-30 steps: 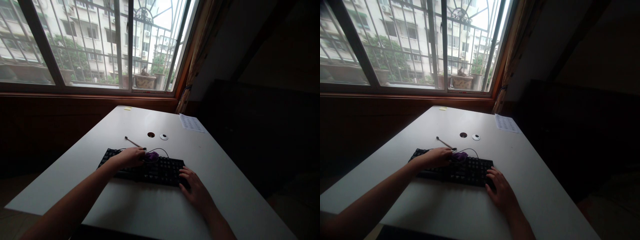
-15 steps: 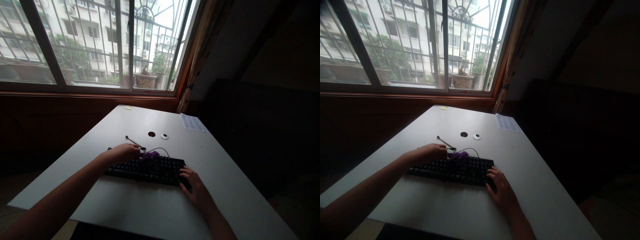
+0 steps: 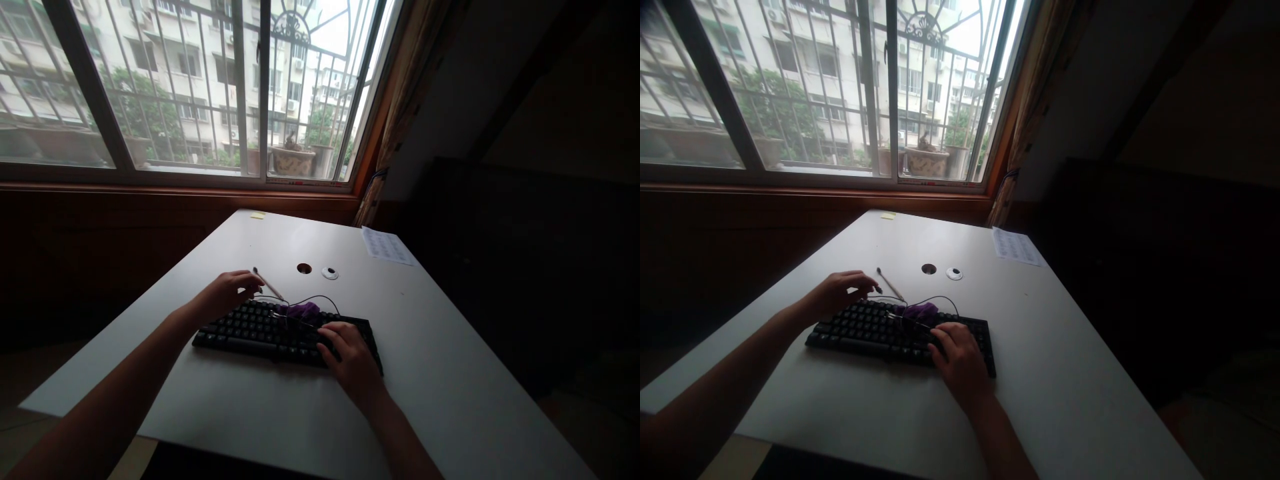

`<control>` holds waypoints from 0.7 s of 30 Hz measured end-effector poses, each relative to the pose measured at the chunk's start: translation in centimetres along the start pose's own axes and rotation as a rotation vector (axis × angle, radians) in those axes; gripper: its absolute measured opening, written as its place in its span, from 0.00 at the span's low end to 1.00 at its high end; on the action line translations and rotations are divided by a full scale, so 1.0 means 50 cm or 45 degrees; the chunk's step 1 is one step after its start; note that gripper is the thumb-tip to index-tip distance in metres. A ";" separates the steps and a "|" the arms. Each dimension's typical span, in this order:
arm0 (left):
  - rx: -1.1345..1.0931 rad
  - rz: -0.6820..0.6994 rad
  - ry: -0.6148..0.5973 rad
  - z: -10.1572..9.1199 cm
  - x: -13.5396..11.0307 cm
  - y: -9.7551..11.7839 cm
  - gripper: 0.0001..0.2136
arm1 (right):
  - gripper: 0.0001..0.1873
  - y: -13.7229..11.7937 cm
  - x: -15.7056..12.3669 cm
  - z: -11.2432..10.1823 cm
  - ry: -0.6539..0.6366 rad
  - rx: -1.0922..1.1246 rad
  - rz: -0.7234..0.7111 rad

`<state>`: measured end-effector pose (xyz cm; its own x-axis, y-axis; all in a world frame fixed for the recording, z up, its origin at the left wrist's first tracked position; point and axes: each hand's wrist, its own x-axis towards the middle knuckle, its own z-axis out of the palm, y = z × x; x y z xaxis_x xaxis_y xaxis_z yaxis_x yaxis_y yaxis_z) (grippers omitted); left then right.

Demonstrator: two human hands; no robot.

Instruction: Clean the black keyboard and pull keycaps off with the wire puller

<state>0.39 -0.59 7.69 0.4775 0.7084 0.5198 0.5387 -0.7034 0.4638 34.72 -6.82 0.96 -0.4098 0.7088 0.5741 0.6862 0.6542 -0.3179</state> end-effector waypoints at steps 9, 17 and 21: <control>-0.287 -0.379 -0.095 -0.059 -0.142 -0.017 0.12 | 0.15 -0.024 0.134 0.055 -0.290 0.063 0.069; -0.191 -0.611 -0.334 -0.068 -0.230 -0.034 0.23 | 0.23 -0.006 0.190 0.026 -0.682 -0.068 0.190; -0.103 -0.597 -0.317 -0.075 -0.242 -0.038 0.25 | 0.13 -0.001 0.197 0.029 -0.749 -0.110 0.183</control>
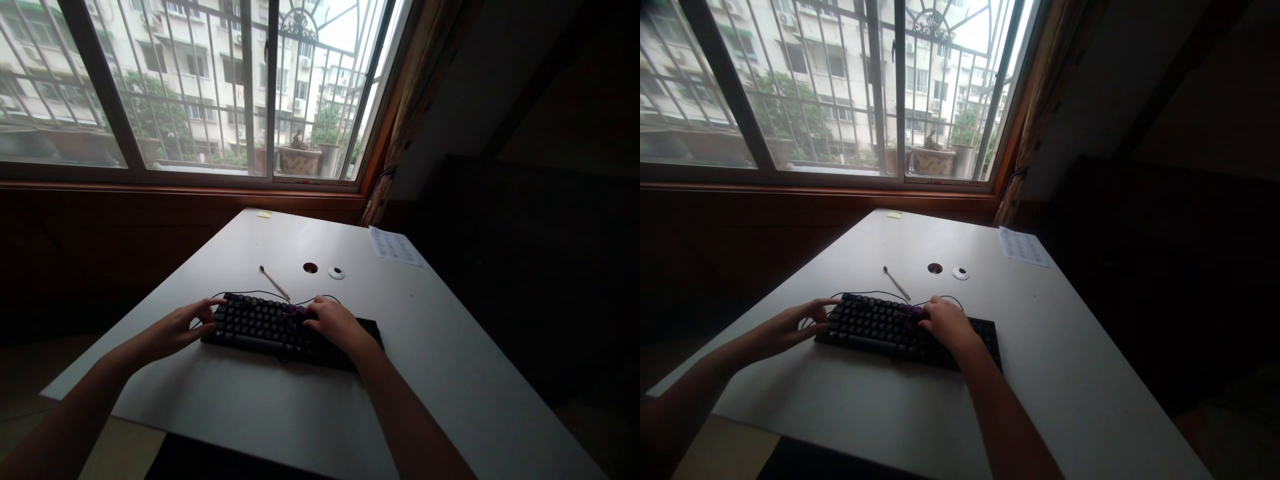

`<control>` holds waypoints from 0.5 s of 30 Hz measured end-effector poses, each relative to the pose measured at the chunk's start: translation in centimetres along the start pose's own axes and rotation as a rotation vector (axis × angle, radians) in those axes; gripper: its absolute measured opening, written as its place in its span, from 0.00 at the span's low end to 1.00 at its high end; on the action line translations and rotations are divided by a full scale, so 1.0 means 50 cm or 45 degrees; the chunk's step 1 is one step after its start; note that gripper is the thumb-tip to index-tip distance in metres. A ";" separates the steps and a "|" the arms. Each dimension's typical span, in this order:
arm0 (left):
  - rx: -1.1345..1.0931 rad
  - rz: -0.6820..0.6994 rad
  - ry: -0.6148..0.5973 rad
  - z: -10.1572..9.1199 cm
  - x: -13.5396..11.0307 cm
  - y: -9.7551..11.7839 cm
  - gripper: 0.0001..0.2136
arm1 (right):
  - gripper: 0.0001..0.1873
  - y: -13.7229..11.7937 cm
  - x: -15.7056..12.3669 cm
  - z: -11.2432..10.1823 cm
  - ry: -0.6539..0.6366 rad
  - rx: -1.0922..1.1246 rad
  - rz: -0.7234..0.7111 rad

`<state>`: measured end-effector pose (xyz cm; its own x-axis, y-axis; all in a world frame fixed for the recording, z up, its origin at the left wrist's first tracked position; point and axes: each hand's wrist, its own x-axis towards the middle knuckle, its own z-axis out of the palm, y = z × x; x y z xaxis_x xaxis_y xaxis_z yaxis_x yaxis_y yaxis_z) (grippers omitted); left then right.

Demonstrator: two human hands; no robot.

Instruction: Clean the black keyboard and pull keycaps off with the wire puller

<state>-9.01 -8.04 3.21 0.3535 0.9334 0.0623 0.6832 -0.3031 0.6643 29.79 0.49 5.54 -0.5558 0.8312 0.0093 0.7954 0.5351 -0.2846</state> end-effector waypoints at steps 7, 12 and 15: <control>0.163 -0.037 0.011 0.013 0.001 0.009 0.27 | 0.05 0.014 -0.017 -0.011 0.079 0.021 0.081; 0.355 0.032 0.090 0.017 0.035 0.053 0.22 | 0.04 0.032 -0.041 -0.023 0.234 -0.213 0.220; 0.437 -0.004 0.092 0.017 0.071 0.087 0.18 | 0.05 0.041 -0.044 -0.020 0.317 -0.150 0.272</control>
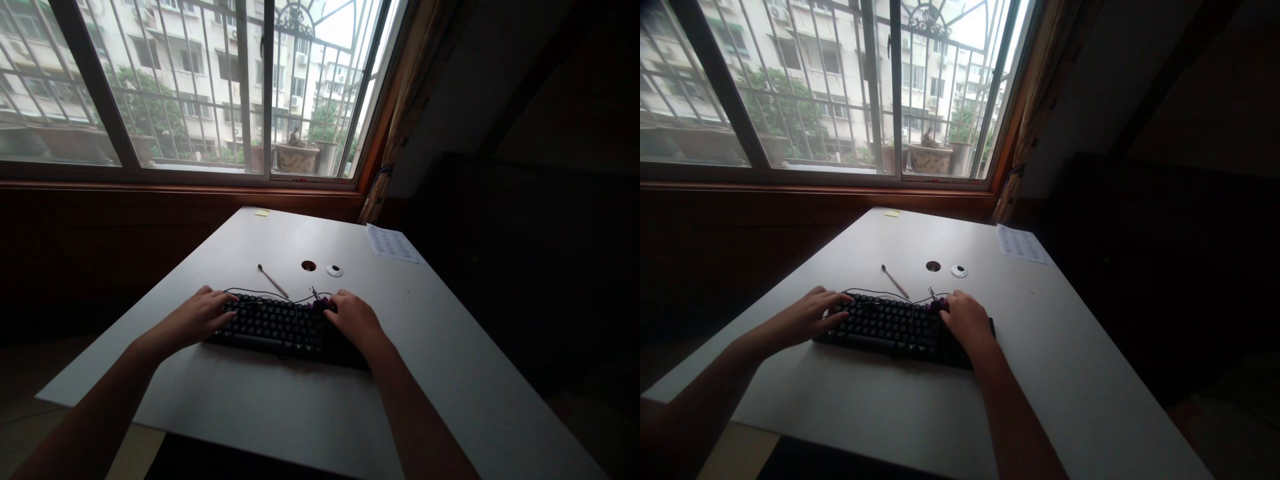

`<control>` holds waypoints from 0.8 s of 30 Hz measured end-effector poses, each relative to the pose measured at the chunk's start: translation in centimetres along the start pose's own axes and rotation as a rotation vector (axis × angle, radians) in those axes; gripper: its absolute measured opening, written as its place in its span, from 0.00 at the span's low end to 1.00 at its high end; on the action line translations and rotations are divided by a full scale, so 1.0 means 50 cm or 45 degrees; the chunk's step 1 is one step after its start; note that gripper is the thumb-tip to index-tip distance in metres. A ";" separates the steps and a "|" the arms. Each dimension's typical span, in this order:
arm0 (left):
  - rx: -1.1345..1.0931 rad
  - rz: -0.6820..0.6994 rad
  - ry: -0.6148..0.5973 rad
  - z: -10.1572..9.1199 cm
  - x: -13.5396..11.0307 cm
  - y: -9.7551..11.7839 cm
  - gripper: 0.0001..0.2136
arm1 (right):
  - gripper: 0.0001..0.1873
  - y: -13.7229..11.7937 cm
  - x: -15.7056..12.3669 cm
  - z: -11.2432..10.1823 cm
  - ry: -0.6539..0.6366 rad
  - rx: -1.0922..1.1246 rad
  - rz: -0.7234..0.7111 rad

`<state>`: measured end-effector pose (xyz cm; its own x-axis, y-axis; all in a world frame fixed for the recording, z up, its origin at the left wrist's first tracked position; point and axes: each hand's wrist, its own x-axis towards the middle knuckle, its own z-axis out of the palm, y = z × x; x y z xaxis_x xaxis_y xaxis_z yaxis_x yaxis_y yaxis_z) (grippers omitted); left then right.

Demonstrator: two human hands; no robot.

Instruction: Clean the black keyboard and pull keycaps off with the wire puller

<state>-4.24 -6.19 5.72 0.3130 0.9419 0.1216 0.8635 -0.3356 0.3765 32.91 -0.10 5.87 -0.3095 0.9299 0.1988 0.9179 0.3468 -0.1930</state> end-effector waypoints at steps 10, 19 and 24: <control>-0.775 0.082 0.062 0.090 0.152 0.145 0.20 | 0.06 -0.059 0.010 0.036 0.468 0.600 -0.112; -1.324 -0.097 0.239 0.162 0.186 0.177 0.25 | 0.12 -0.133 0.013 0.065 0.431 0.739 -0.200; -0.493 -0.084 0.302 0.128 0.241 0.106 0.21 | 0.15 -0.107 -0.009 0.061 0.402 0.831 -0.116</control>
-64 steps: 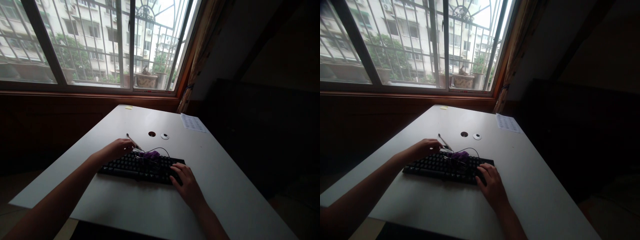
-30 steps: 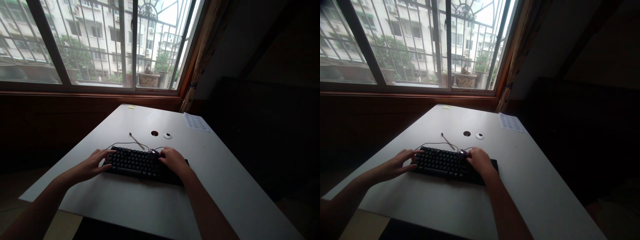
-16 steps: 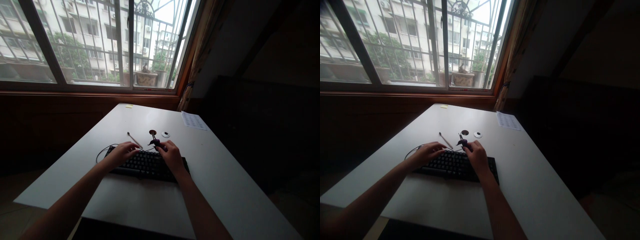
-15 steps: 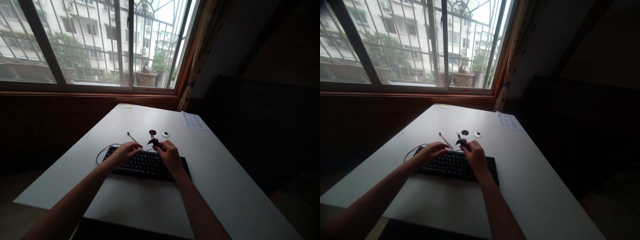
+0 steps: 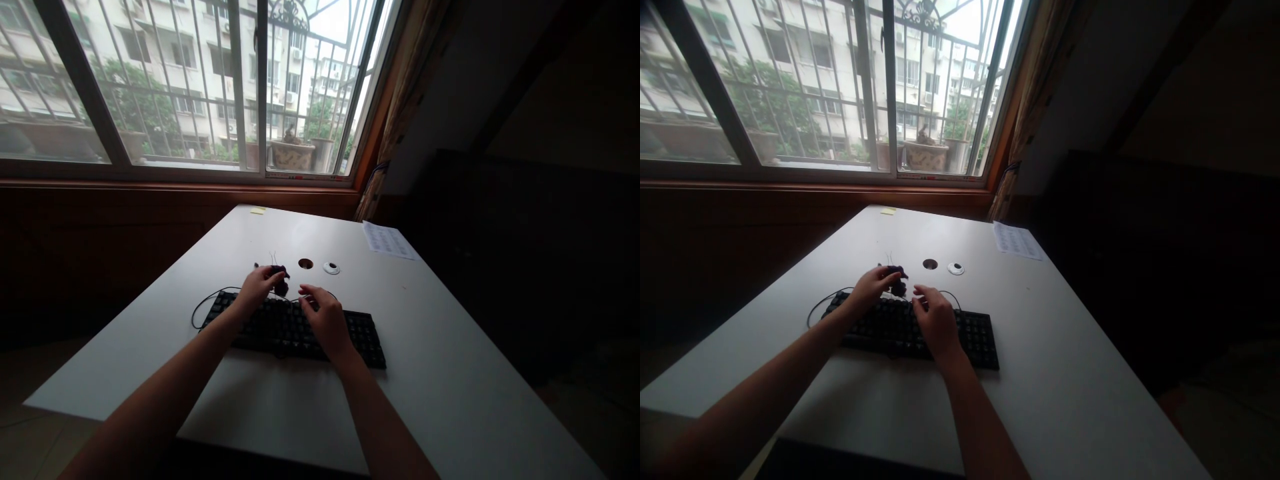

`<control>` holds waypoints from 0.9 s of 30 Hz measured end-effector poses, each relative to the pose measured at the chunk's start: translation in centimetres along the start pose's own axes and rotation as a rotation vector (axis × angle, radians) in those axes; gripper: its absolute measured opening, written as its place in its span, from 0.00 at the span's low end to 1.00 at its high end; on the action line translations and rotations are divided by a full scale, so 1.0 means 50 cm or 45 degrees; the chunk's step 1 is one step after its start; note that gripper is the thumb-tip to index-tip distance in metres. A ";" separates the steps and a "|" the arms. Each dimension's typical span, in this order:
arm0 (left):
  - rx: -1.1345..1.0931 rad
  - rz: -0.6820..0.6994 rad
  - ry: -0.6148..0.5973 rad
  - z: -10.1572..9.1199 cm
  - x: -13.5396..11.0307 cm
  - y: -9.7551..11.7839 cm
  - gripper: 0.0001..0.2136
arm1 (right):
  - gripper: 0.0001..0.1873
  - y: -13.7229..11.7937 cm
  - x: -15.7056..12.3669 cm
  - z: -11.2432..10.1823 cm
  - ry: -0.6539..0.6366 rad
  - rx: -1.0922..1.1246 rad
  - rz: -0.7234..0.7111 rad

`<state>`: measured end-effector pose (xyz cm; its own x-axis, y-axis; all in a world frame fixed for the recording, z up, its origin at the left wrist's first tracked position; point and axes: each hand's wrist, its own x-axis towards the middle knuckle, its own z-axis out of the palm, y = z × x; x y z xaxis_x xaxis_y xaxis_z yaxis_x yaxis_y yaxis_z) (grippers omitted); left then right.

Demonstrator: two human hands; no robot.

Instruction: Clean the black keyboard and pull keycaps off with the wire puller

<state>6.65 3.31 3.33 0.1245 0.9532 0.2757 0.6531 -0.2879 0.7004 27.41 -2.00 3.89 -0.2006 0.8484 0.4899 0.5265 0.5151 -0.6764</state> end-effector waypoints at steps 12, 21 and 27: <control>0.665 0.205 -0.409 0.000 0.101 -0.096 0.06 | 0.15 0.069 -0.115 -0.069 -0.152 -0.357 -0.212; 0.833 0.095 -0.336 -0.060 0.082 -0.174 0.09 | 0.18 0.153 -0.157 -0.119 -0.271 -0.474 -0.191; 0.798 0.034 -0.296 -0.114 0.066 -0.208 0.15 | 0.18 0.188 -0.178 -0.158 -0.212 -0.490 -0.204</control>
<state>-3.96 8.91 0.71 0.2585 0.9619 0.0896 0.9494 -0.2700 0.1606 40.69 -5.69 -2.49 -0.4183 0.7861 0.4551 0.7409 0.5851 -0.3297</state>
